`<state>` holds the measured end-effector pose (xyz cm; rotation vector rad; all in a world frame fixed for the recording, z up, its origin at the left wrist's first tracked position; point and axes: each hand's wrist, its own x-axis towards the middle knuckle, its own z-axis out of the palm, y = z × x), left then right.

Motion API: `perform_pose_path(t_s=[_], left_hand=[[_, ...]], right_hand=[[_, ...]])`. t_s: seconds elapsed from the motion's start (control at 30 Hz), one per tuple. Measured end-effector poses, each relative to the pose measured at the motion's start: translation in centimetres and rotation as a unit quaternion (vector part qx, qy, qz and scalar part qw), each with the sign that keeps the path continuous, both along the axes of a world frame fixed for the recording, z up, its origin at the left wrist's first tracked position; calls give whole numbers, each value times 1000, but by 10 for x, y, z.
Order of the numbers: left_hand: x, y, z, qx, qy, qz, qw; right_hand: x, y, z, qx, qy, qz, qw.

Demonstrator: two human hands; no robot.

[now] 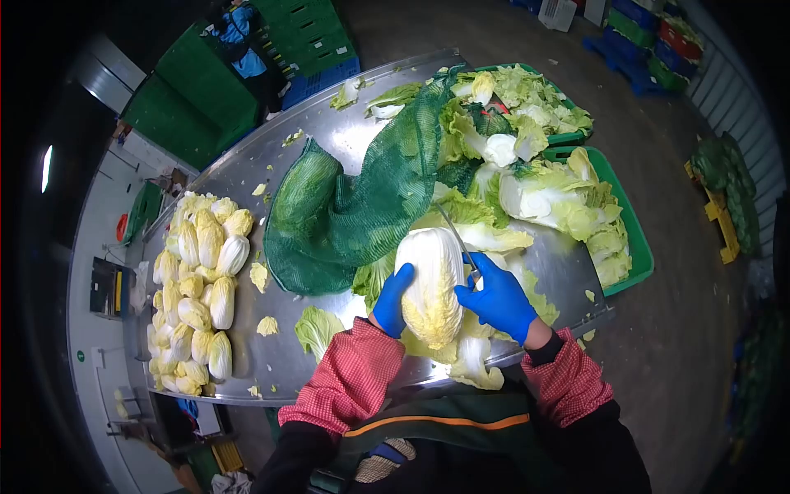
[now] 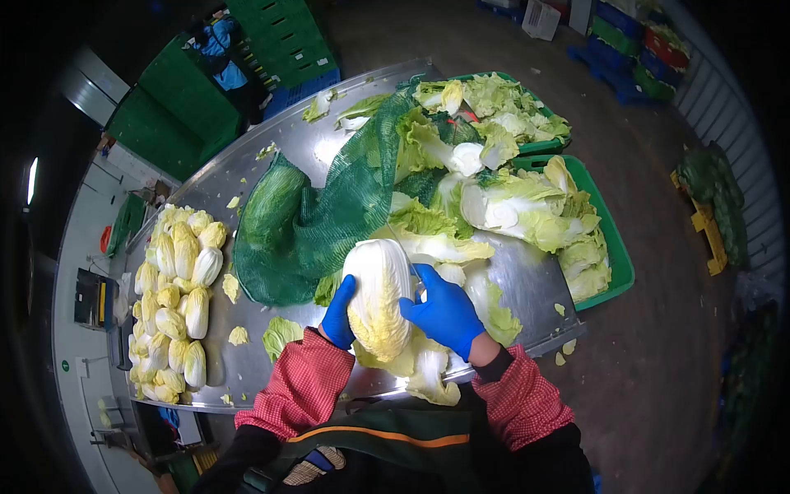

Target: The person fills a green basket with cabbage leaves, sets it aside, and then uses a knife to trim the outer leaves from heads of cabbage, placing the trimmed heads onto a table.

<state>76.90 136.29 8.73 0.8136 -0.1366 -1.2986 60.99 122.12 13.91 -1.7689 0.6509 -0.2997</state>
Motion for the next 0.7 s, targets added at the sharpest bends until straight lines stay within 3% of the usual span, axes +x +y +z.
perform_pose_path(t_s=[0.07,0.17,0.23,0.27,0.37,0.4,0.53,0.63,0.67,0.7], left_hand=[[0,0,-1,4,-11,2,1000],[-7,2,2,0,55,17,998],[-13,0,6,-12,121,13,992],[-17,-2,11,-45,124,-15,991],[-21,-9,29,-109,145,-57,982],[-19,-13,34,-108,162,-41,980],[-11,-24,34,-99,147,-3,984],[-7,-29,35,-54,40,5,998],[-3,-25,32,-52,11,7,999],[2,-25,27,-50,-20,7,999]], right_hand=[[5,4,-21,-141,-19,-41,989],[1,-4,-15,-32,-21,-38,999],[0,-23,-16,121,37,-52,991],[-1,-32,-24,122,55,-60,989],[-9,-36,-33,58,142,-56,987],[-4,-28,-31,-141,111,-57,982],[-3,-3,2,152,-22,0,988],[-4,-5,14,171,-79,-11,982],[-4,-5,12,76,-85,-12,993],[-2,-5,13,97,-68,-6,993]])
